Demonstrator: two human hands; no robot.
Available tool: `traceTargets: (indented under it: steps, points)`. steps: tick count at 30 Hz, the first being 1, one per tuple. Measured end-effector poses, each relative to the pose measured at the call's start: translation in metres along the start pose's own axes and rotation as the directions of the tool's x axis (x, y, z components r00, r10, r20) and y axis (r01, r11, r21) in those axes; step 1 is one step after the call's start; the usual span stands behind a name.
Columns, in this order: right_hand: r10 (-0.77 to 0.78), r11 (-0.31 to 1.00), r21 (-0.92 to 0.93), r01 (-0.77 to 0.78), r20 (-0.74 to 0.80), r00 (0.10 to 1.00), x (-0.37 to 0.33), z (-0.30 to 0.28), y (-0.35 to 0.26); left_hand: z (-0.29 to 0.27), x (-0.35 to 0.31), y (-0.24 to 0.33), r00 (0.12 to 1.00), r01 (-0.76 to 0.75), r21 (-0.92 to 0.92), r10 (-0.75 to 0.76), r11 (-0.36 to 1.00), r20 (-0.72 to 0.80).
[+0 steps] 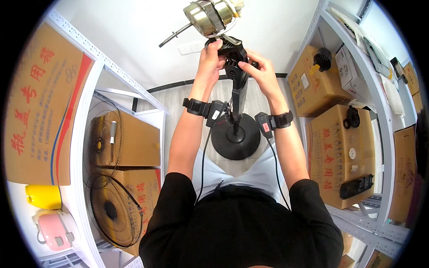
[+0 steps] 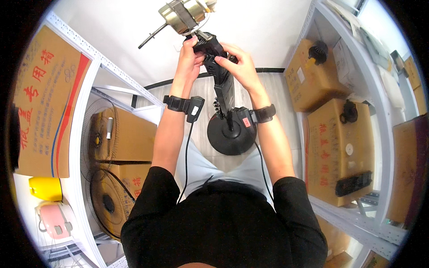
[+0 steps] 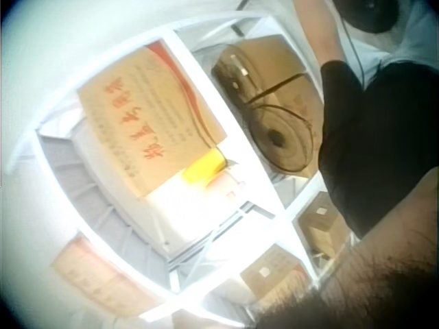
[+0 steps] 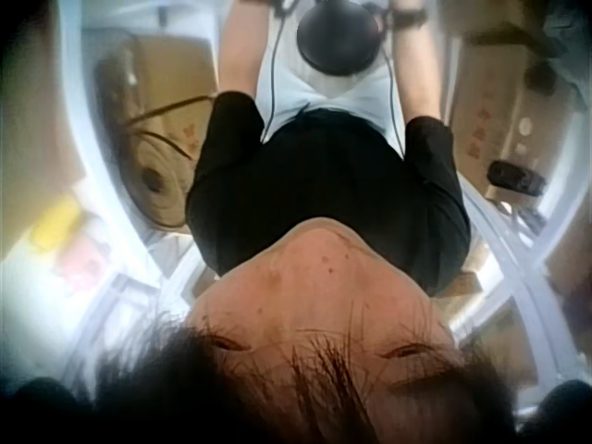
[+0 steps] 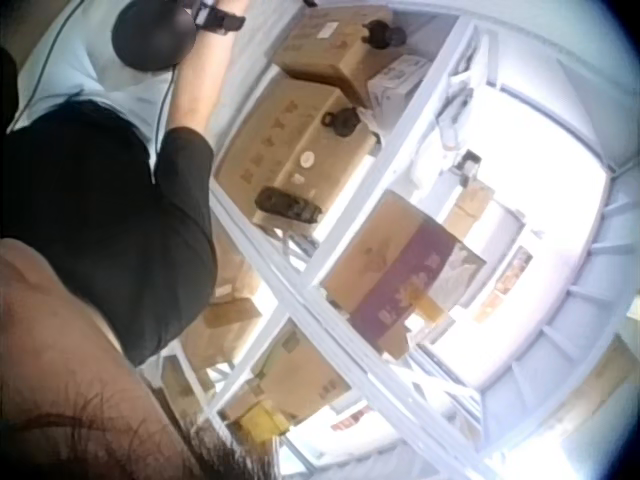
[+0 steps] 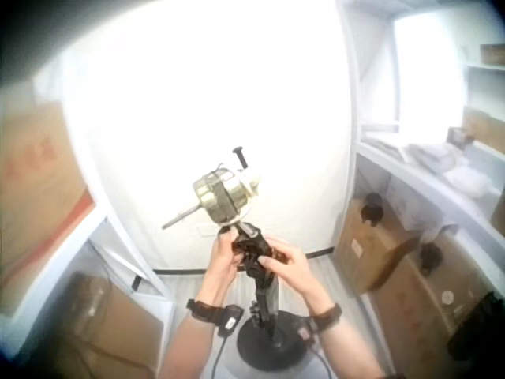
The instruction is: The person assembles a motor by attaching a black plastic component to a metallic motor housing, securing it with a screw, and then fitting a black cylindrical casing over the assembly.
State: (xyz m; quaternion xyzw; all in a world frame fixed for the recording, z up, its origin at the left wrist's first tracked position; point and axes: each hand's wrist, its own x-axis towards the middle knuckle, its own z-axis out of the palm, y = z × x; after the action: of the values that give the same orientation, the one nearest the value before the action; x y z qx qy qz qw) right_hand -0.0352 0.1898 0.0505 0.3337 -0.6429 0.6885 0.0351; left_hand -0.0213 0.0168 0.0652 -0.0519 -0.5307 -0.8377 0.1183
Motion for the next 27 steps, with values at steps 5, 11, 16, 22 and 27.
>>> traceTargets:
  steps: [5, 11, 16, 22, 27]
  points:
    - [-0.057, 0.993, 0.099, 0.056, 0.005, 0.998, 0.000, -0.006, 0.015, -0.008, 0.009, -0.010, 1.000, -0.021, 0.056, 0.021, 0.998, -0.003]
    - [-0.113, 0.991, 0.070, 0.110, 0.047, 0.992, 0.003, -0.011, 0.009, -0.014, 0.012, -0.014, 0.995, -0.014, -0.014, 0.015, 1.000, 0.103]
    - [-0.189, 0.982, -0.002, 0.190, 0.047, 0.981, 0.006, -0.013, 0.008, -0.022, 0.022, -0.025, 0.995, -0.096, -0.085, 0.099, 0.992, 0.033]
    - [-0.187, 0.980, 0.076, 0.184, 0.035, 0.982, 0.013, -0.015, 0.012, -0.034, 0.039, -0.026, 0.919, -0.182, -0.121, 0.212, 0.976, 0.331]
    - [-0.103, 0.991, 0.093, 0.096, 0.076, 0.992, 0.016, -0.031, 0.009, -0.012, 0.037, -0.016, 0.939, -0.138, -0.008, 0.133, 0.990, 0.317]
